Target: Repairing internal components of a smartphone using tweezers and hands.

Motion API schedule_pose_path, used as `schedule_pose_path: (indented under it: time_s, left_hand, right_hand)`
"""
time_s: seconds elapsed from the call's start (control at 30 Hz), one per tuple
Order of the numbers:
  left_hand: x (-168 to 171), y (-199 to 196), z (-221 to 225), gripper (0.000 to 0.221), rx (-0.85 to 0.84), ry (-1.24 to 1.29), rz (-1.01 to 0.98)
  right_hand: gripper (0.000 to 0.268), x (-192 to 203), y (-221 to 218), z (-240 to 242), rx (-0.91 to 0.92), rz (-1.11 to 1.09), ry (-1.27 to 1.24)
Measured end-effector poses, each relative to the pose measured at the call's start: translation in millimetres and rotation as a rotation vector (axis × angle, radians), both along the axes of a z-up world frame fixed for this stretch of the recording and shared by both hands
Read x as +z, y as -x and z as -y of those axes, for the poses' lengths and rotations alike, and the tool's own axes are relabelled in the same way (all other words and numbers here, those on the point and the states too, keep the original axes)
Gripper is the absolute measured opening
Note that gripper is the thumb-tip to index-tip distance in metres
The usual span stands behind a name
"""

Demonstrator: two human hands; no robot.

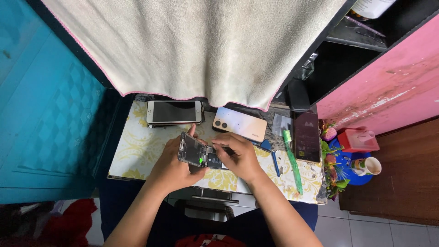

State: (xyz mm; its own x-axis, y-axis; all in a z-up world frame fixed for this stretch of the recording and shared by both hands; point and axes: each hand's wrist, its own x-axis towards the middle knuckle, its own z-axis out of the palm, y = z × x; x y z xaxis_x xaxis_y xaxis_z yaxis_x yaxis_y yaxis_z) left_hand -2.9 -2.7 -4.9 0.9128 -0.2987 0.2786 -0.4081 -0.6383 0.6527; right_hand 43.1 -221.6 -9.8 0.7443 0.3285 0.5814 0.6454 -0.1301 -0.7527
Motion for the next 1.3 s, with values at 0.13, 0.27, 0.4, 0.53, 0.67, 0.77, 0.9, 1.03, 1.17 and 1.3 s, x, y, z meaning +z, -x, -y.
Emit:
schedule_pose_path:
  time_s: [0.13,0.27,0.4,0.53,0.67,0.77,0.9,1.03,1.17,1.3]
  left_hand:
    - [-0.9,-1.4,0.2,0.110,-0.002,-0.003,0.007]
    - [-1.2,-1.6,0.5,0.113,-0.016,-0.006,-0.005]
    - [-0.5,-1.7,1.1,0.113,-0.011,-0.021,-0.011]
    - [-1.9,-0.1,0.2,0.114,-0.008,-0.028,-0.011]
    - [5.6,-2.2,2.3,0.111,-0.009,-0.003,0.013]
    - [1.3,0.3,1.7,0.110,0.005,-0.002,0.009]
    - [3.8,-1.0,2.2,0.110,-0.001,-0.008,0.023]
    - [3.7,-0.6,2.5,0.113,-0.002,-0.022,0.037]
    - [0.4,0.0,-0.2,0.109,0.007,-0.016,0.061]
    - [2.2,-0.4,0.2,0.105,-0.002,-0.024,0.086]
  right_hand:
    - [0.018,11.6,4.9,-2.9,0.000,-0.032,-0.010]
    - [0.013,10.2,4.1,-3.6,-0.001,0.014,-0.013]
    - [0.016,4.4,2.3,-2.2,-0.019,0.012,-0.014]
    - [0.015,15.1,7.1,-5.1,0.002,0.033,-0.016]
    - [0.013,9.5,2.0,-3.3,-0.035,0.030,-0.015]
    - [0.015,6.2,3.3,-2.4,-0.035,0.010,0.003]
    - [0.017,7.5,2.6,-1.0,-0.040,0.034,0.045]
    - [0.020,9.6,3.6,-3.5,-0.083,0.004,0.067]
    - [0.022,6.1,5.5,-3.9,-0.108,-0.002,0.069]
    - [0.024,9.1,6.7,-4.4,-0.124,-0.009,0.069]
